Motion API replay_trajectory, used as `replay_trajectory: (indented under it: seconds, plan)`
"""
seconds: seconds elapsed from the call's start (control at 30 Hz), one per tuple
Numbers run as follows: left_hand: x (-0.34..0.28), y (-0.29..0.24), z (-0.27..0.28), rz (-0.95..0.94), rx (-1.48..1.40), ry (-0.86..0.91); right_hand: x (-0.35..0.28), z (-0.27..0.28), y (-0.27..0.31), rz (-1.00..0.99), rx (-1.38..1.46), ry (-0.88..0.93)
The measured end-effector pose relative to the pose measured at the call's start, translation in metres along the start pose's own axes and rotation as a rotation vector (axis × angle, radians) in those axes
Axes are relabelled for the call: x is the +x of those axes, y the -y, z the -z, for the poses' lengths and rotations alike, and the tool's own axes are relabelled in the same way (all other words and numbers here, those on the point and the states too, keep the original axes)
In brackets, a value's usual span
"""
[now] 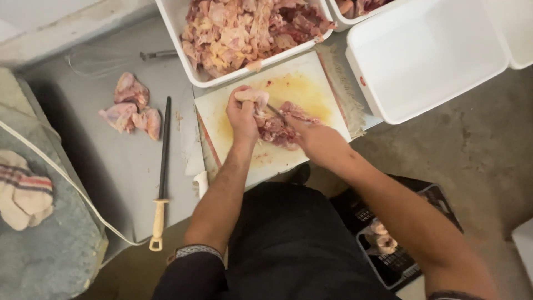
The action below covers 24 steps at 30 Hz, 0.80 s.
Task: Deboning and cutting raw chicken pieces on a cutting board in a kitchen environment.
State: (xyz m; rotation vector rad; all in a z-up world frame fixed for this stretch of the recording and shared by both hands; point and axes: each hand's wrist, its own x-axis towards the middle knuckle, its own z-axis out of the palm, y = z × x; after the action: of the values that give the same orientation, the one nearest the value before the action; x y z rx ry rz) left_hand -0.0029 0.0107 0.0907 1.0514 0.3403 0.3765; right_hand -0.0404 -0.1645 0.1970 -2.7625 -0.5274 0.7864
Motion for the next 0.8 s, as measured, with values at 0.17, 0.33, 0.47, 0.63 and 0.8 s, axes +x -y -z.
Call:
replay_trajectory:
  seconds: [0.17, 0.33, 0.47, 0.63, 0.8]
  plan:
    - [0.029, 0.024, 0.011, 0.03, 0.051, -0.037, -0.032, 0.001, -0.005, 0.009, -0.062, 0.11]
    - [0.012, -0.019, -0.002, 0.128, 0.427, 0.098, -0.074, 0.019, -0.027, 0.083, -0.233, 0.147]
    - [-0.011, 0.0, 0.042, -0.597, 1.111, 0.461, -0.106, -0.002, -0.012, -0.064, 0.017, 0.025]
    - [-0.031, 0.007, 0.068, -0.73, 1.5, 0.763, -0.101, -0.106, -0.028, -0.108, 0.397, 0.017]
    - [-0.006, 0.001, 0.026, -1.133, 1.502, 0.624, -0.067, -0.161, -0.116, 0.164, -0.488, -0.646]
